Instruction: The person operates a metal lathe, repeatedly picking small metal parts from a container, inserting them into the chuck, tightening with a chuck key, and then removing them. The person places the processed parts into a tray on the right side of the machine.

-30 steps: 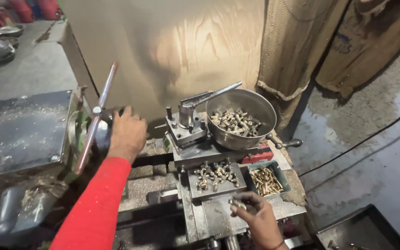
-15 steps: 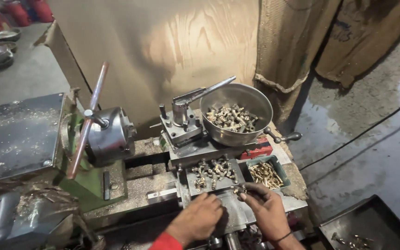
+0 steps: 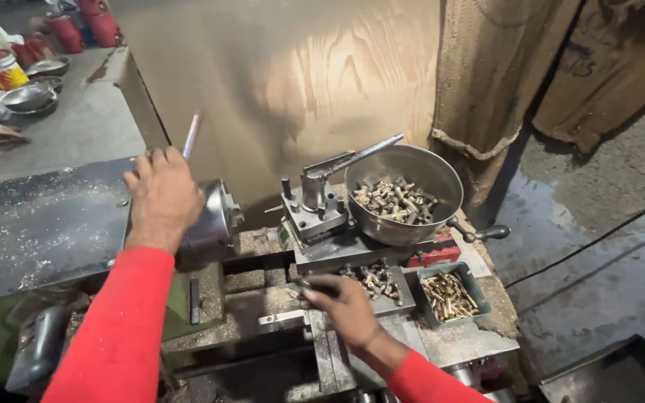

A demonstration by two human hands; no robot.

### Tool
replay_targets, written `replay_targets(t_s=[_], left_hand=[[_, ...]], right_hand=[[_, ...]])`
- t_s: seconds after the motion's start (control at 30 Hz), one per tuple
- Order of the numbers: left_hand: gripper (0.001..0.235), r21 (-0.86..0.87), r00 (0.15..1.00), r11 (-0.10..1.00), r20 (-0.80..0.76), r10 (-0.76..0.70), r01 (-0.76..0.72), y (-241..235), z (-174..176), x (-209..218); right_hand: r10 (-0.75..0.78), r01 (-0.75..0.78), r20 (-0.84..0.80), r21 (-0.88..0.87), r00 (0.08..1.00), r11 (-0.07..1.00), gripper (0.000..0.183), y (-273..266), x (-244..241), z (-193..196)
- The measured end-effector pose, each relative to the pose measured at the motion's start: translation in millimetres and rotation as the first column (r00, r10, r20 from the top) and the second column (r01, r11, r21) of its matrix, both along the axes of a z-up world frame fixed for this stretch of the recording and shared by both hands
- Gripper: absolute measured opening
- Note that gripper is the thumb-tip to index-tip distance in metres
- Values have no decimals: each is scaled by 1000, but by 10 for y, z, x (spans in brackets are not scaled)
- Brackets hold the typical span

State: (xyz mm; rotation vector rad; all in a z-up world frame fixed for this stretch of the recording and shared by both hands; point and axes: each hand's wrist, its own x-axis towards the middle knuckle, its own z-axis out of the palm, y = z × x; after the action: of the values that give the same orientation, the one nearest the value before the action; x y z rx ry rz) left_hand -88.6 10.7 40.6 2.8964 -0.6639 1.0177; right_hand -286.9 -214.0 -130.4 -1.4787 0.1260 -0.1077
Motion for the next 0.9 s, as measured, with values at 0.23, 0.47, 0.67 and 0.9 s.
replay_targets(t_s=[0.23,0.47,0.67,0.9], left_hand=[[45,-168,978,964,-76,194,-204,41,-233,136],[33,-216,958,946,-208,198,-242,6,-97,47],[35,-221,961,950,-215,172,-219,-2,-26,15],[39,-242,955,948,-259,143,-208,-26,79,-85]], right_hand=[[-129,116,-13,535,992,837,17,816,1420,-464],[-338,281,-101,791,936,543,8,909,2303,-618],[-238,236,-99,711,966,663,14,934,2327,-494],[-230,238,-114,731,967,639,14,928,2402,-560]])
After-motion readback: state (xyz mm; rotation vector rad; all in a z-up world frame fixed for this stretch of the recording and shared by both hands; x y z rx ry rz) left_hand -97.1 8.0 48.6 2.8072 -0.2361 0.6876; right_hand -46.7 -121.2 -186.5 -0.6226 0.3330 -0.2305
